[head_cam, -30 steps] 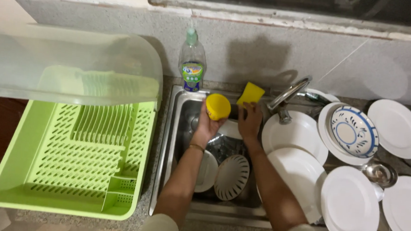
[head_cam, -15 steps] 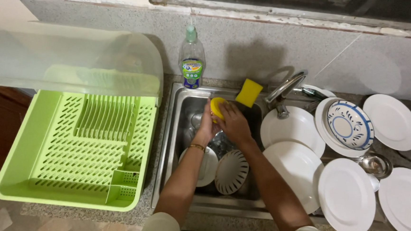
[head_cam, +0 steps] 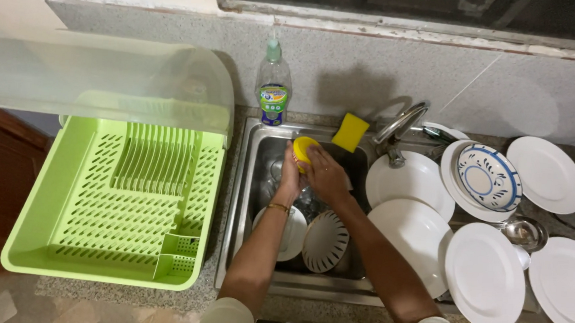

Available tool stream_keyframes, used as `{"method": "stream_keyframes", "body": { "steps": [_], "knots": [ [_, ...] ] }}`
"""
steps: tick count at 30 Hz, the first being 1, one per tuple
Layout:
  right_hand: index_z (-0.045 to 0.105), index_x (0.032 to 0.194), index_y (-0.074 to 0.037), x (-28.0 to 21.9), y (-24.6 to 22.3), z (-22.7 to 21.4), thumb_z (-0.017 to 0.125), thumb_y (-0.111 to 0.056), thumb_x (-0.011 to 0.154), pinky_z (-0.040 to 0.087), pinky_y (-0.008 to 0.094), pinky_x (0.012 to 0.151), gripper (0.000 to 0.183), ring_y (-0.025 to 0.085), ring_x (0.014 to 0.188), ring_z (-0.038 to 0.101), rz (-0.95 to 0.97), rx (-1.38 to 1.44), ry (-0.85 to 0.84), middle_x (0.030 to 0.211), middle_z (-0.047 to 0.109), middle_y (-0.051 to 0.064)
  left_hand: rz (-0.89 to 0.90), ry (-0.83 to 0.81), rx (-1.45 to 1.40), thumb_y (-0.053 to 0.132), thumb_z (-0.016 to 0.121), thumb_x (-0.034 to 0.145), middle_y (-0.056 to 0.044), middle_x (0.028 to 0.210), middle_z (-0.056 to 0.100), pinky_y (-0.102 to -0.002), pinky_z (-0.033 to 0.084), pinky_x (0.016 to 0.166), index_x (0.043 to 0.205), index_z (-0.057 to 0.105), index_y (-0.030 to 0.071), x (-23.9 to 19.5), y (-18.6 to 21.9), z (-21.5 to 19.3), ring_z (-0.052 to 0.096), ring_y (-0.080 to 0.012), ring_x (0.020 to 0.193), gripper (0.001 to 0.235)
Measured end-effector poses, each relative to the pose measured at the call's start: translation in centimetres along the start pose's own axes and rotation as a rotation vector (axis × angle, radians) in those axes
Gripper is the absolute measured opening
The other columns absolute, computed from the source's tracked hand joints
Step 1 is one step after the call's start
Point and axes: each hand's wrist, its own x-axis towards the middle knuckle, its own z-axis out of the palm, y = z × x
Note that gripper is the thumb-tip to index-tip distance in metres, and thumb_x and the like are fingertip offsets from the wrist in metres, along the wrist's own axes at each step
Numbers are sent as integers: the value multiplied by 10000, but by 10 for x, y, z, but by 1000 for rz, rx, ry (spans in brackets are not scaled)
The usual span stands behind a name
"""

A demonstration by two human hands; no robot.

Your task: The person washes various dishes in a kitchen sink using a yellow sponge and running water. They scrub and rinse a small cup, a patterned plate, a white plate, and a bowl, placing the cleaned items into a green dish rack. The person also washes several pieces of cutlery, including spoons and forks, before setting them aside.

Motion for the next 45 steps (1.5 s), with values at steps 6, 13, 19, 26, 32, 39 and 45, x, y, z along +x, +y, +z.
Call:
{"method": "stream_keyframes", "body": {
  "steps": [6,13,19,26,32,39,45],
  "knots": [
    [624,1381,-29,-5,-3,-4,494,-402,1106,493,404,1092,481,317,1269,635,7,2,19,1268,708,178,24,-27,57,762,536,927,-67,934,759,-233,599,581,1050,721,106,5,-10,-7,733,-166,659,693],
    [646,1401,-75,-8,-9,-7,560,-419,1076,483,415,1098,481,331,1287,613,88,143,71,1333,685,165,24,-16,51,774,560,909,-79,993,760,-291,631,662,1109,714,115,11,-15,-14,757,-207,743,706],
    [638,1408,-58,-13,-3,-12,550,-311,1086,491,470,1091,419,355,1244,619,280,377,136,1322,683,186,48,8,11,810,593,864,-145,1078,740,-443,641,771,1182,690,79,-30,-1,5,756,-309,905,804],
    [700,1312,-83,-5,1,-32,522,-450,1101,573,484,870,459,373,1055,707,573,558,131,1054,758,201,-45,-19,-52,821,522,881,-153,1048,747,-506,677,692,1138,667,105,-37,2,11,764,-373,857,774],
    [627,1387,-56,-2,14,-26,501,-541,1102,561,457,971,576,309,1157,669,913,841,172,1244,693,176,-21,31,-100,849,459,873,-164,1139,729,-605,636,797,1198,640,117,-35,7,11,738,-425,968,821],
    [284,1543,6,-8,59,30,478,-437,1108,618,594,959,650,424,1194,631,1399,1403,347,1386,489,285,-12,53,-13,786,686,826,-185,1261,656,-620,590,917,1301,595,105,-13,9,-9,670,-462,1119,836],
    [386,1469,-27,10,69,50,492,-393,1105,560,539,1023,527,348,1197,648,1425,1380,227,1313,557,188,25,318,216,901,472,849,-89,1279,571,-499,591,950,1399,488,219,10,28,-6,621,-300,1153,876]
  ]
}}
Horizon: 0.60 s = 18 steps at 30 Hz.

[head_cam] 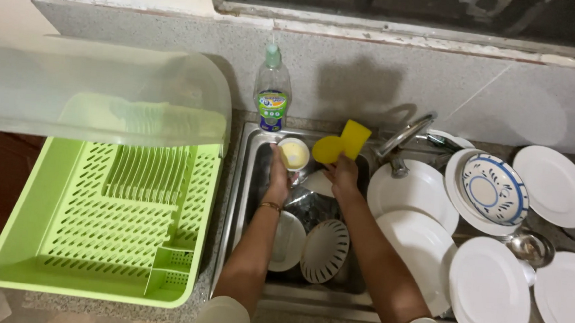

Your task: The person washes various dishes in a kitchen sink using a yellow sponge and running water. They scrub and rinse a small cup, a patterned plate, a white plate, and a bowl, placing the cleaned items into a green dish rack. The person also washes several pieces of cutlery, including spoons and forks, before setting them aside.

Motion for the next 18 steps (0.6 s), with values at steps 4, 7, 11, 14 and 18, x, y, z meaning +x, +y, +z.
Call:
{"method": "stream_keyframes", "body": {
  "steps": [4,7,11,14,18],
  "knots": [
    [446,1394,-7,57,23,11,525,-323,1092,625,489,918,445,313,1031,674,24,50,65,1168,553,166,38,0,-25,779,524,919,-89,1212,568,-369,645,830,1349,494,210,-7,16,12,653,-263,1051,714],
    [480,1344,-35,103,35,14,513,-355,1072,683,350,695,421,243,806,631,60,24,126,1044,528,146,58,-6,-40,691,590,943,-134,1183,598,-388,648,843,1343,507,143,-2,19,14,676,-299,1030,684],
    [549,1285,-11,86,15,13,548,-319,1087,621,412,888,366,284,1006,623,-60,-278,-13,1102,578,169,78,-32,-47,597,717,913,-163,1153,611,-407,625,890,1350,543,37,1,12,16,681,-295,1016,732],
    [569,1296,19,105,22,7,576,-244,1091,572,412,1045,334,272,1186,600,-104,-207,-80,1203,584,181,111,-32,-56,502,822,865,-167,1094,586,-381,631,843,1317,560,-20,16,8,24,687,-287,957,738],
    [598,1240,-19,103,20,-2,594,-141,1058,620,375,1034,219,232,1159,647,-43,245,67,1224,587,154,153,39,-38,393,951,769,-185,1011,622,-373,658,793,1222,617,-42,56,-14,26,710,-285,834,711]
  ]
}}
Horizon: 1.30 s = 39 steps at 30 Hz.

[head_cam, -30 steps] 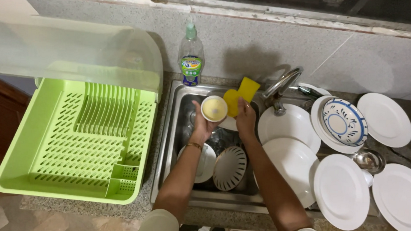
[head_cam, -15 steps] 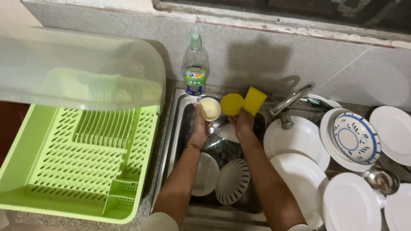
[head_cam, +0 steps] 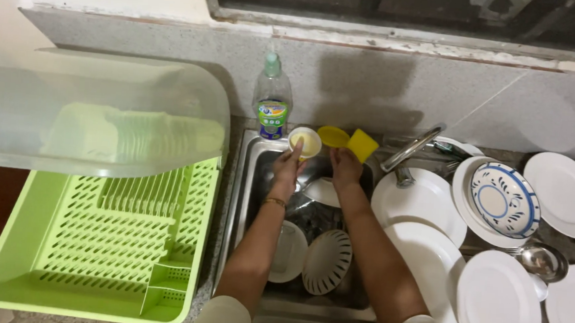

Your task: The person washes various dishes in a kitchen sink using a yellow sponge and running water. They scrub and rinse a small cup, a patterned plate, a white plate, and a bowl, placing the cleaned items into a green dish rack. The person also washes several pieces of cutlery, including spoons and forks, before setting them aside.

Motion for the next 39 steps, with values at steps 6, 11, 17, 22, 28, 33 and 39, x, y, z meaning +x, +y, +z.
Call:
{"method": "stream_keyframes", "body": {
  "steps": [6,11,17,22,28,33,39],
  "knots": [
    [641,1077,13,-33,-19,11,663,-27,969,638,383,983,117,256,1088,619,-175,-104,114,1124,540,152,19,99,-70,387,928,787,-255,984,617,-387,680,737,1191,607,-56,14,-9,10,747,-358,825,680],
    [552,1318,-74,-5,-12,-24,680,-170,1020,553,390,997,339,258,1205,527,-336,-485,335,1302,413,183,24,71,-49,424,878,835,-210,989,630,-366,686,726,1185,654,-31,19,-10,18,742,-324,832,616],
    [514,1451,-177,23,2,-45,753,-369,980,519,398,1071,562,312,1348,541,-227,-834,470,1455,453,242,19,101,-61,337,852,871,-205,958,660,-362,683,726,1123,671,1,21,-7,16,747,-312,797,457],
    [511,1482,-40,6,-18,-38,814,-300,944,542,431,1036,670,295,1294,595,-169,-704,395,1403,577,234,-5,108,-28,165,819,892,-156,951,696,-362,676,733,1112,677,96,29,-4,16,766,-279,776,270],
    [664,1219,-28,47,1,-72,905,-225,847,578,383,768,486,188,915,646,-161,-532,354,1050,682,110,17,88,77,180,836,875,-92,997,705,-323,650,766,1207,679,108,11,8,15,761,-200,815,374],
    [676,1184,-16,23,-6,-64,814,-305,902,524,378,670,427,186,860,609,-145,-542,331,979,633,102,-98,-95,98,443,677,969,-41,1318,617,-392,457,1011,1463,549,280,7,15,6,620,-214,1228,536],
    [519,1257,19,-49,-24,4,790,-139,908,466,517,1063,469,384,1239,557,-714,-486,465,1223,575,252,-89,-150,52,375,651,979,-135,1478,513,-473,375,1123,1516,482,239,-26,36,12,513,-315,1376,579]
  ]
}}
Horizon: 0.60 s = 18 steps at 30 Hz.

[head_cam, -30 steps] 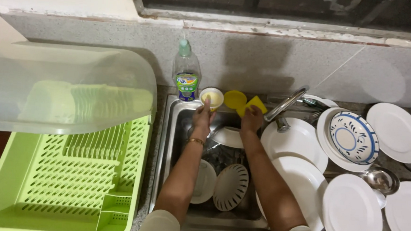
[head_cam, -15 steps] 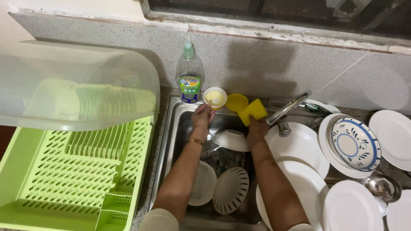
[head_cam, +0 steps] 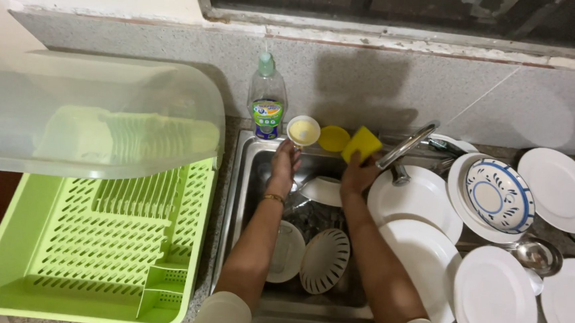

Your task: The person washes various dishes in a kitchen sink using a yellow sponge and running water. They scrub and rinse a small cup, a patterned plate, a white plate, and a bowl, placing the cleaned items into a green dish rack. The person also washes several pieces of cutlery, including spoons and forks, before setting them aside.

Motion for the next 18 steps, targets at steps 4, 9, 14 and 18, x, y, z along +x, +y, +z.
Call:
{"method": "stream_keyframes", "body": {
  "steps": [4,9,14,18],
  "knots": [
    [478,1364,-3,-24,-28,0,796,-262,948,411,559,1075,584,412,1278,514,-179,-32,-185,1301,530,249,47,-37,-95,271,677,980,-140,1382,511,-486,401,1123,1515,442,219,31,-26,-10,544,-318,1298,587],
    [725,1239,-101,-28,-60,33,762,-140,873,489,484,977,369,351,1082,607,-985,-341,-511,1076,616,127,42,-87,-182,223,637,1014,-57,1049,559,-423,583,922,1430,503,230,33,-30,-12,686,-251,999,437],
    [752,1171,-163,-1,-5,87,778,-256,799,514,468,954,384,336,1061,652,-1243,-671,-662,1069,689,130,72,-82,-238,101,568,1011,-53,957,569,-434,581,914,1373,565,198,16,-25,0,637,-208,892,374],
    [813,825,-114,-1,0,111,671,-187,868,535,475,837,166,339,849,739,-1220,-944,-746,788,753,133,124,-67,-243,6,520,978,-109,983,589,-489,592,925,1364,633,171,29,-41,-7,628,-224,900,435]
  ]
}}
